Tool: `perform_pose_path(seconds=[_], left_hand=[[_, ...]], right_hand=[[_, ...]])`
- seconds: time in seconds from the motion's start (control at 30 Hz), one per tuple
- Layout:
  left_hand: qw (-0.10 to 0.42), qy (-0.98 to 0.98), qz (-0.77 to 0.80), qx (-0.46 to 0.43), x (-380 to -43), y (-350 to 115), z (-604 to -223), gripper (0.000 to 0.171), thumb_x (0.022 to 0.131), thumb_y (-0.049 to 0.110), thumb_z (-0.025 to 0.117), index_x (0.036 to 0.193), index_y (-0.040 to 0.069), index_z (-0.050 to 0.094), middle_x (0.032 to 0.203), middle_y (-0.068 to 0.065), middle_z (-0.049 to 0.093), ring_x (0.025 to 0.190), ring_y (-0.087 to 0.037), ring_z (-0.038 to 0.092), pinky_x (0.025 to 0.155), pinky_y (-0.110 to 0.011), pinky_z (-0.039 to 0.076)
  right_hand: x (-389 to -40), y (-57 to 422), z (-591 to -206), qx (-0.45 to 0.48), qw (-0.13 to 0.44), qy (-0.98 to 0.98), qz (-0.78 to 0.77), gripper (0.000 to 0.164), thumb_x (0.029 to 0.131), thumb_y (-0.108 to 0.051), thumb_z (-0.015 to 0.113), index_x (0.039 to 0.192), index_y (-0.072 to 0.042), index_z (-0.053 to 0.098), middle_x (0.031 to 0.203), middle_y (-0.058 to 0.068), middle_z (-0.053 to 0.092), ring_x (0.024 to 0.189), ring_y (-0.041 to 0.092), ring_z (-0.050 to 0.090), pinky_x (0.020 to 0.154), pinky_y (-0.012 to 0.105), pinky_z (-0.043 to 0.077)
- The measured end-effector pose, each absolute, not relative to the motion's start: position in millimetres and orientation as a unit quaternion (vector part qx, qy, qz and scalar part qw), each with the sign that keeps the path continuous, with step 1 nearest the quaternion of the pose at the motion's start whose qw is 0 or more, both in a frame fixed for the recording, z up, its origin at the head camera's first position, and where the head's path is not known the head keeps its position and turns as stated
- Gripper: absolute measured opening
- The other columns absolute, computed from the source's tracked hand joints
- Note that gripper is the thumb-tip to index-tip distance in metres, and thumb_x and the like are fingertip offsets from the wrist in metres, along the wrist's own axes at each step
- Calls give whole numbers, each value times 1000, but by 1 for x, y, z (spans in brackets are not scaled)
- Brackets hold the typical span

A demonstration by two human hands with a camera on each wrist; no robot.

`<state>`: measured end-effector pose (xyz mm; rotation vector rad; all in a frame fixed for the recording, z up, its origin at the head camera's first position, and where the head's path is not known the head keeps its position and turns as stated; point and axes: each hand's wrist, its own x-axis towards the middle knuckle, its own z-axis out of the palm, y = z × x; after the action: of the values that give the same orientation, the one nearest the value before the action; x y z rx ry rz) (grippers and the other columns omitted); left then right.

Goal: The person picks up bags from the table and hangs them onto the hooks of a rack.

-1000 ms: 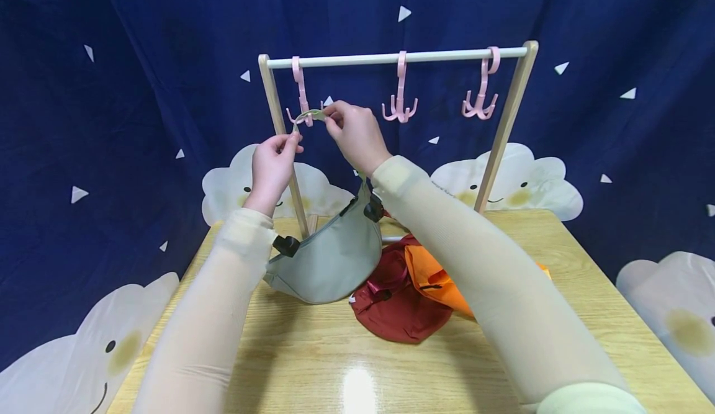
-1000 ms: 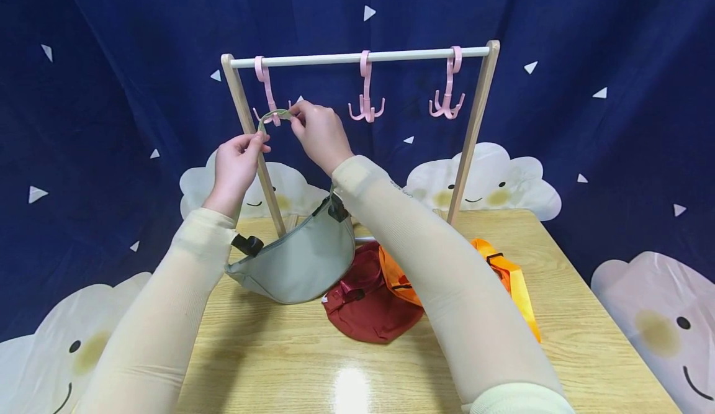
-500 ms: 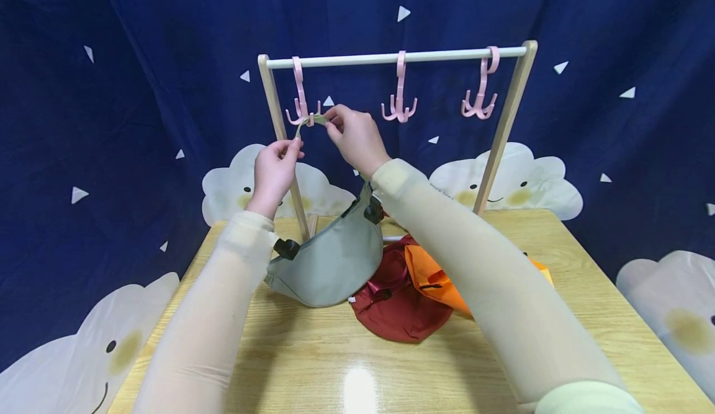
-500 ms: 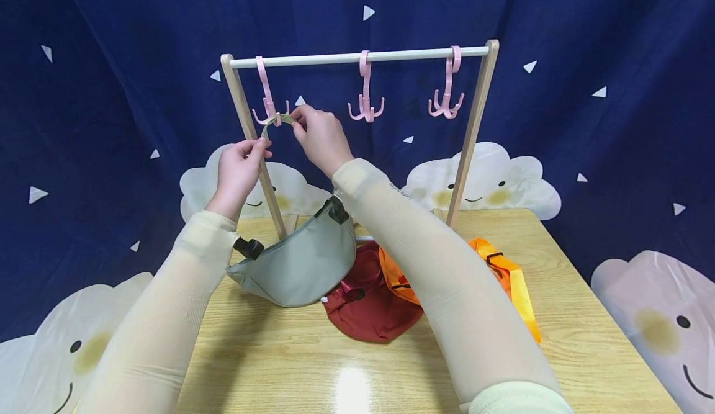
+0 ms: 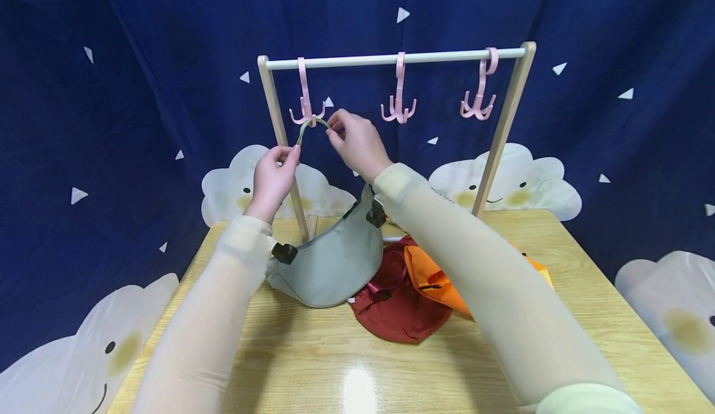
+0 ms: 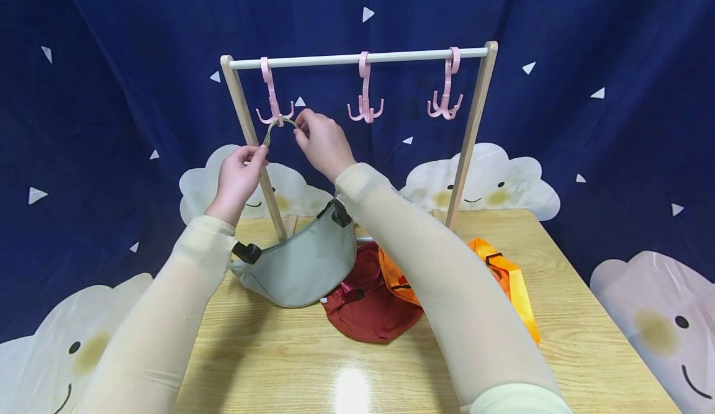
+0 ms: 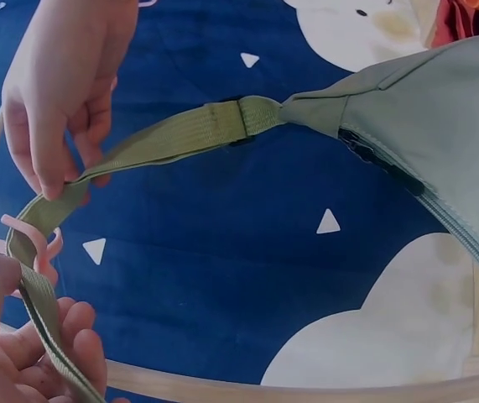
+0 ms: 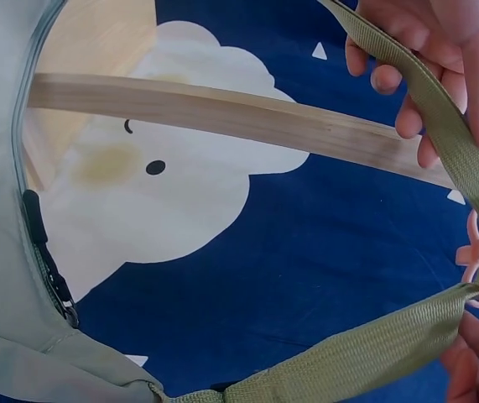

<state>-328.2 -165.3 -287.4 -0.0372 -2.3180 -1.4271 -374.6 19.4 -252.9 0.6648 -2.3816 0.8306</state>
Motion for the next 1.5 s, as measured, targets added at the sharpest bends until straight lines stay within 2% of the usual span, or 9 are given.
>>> perform_pose_path(seconds=[0.17,0.5,0.73,0.87,1.03,1.2,1.5], left_hand=[[204,-835,-510,-13,-329,-167,-292,40,106,36,55,122,1,68,104,-13,67,89,-20,55,76,-24,41],[202,-819,-536,-25,-327,-169,-302,37,105,30,58,127,1,65,105,-9,61,86,-13,50,75,-24,42],[221,-803,-553,-25,-327,-170,-311,37,104,25,60,133,1,60,109,-11,58,90,-18,52,73,-23,43],[232,-801,-552,-25,-326,-171,-316,41,103,23,61,137,0,54,120,-18,56,100,-26,54,80,-27,44],[242,-796,-554,-24,-324,-172,-322,43,103,21,61,138,-2,50,130,-24,53,110,-35,55,95,-38,46],[241,-803,-544,-22,-322,-174,-330,46,103,21,61,141,0,50,135,-22,52,119,-37,55,103,-44,46],[238,-809,-537,-19,-314,-176,-340,55,103,25,61,151,5,42,145,-20,50,127,-35,53,109,-47,44]], right_hand=[[-374,21,-256,250,256,-883,305,22,104,-25,62,117,-7,66,112,10,72,88,20,67,82,32,56],[-375,25,-266,245,245,-888,302,27,103,-25,63,123,-8,62,115,11,70,89,22,64,82,36,54],[-373,27,-278,239,236,-896,291,35,101,-26,65,130,-10,56,120,11,67,97,24,66,88,41,55],[-369,29,-284,235,235,-900,283,40,101,-27,66,136,-10,53,127,12,66,104,26,67,94,43,54],[-366,33,-292,229,231,-900,292,45,101,-27,66,140,-11,51,128,11,63,109,26,64,100,46,51],[-365,39,-302,228,230,-898,297,49,101,-27,66,143,-11,49,132,11,61,116,27,61,103,48,48],[-358,47,-319,246,225,-898,288,57,100,-24,66,151,-12,44,148,11,51,130,29,56,112,52,43]])
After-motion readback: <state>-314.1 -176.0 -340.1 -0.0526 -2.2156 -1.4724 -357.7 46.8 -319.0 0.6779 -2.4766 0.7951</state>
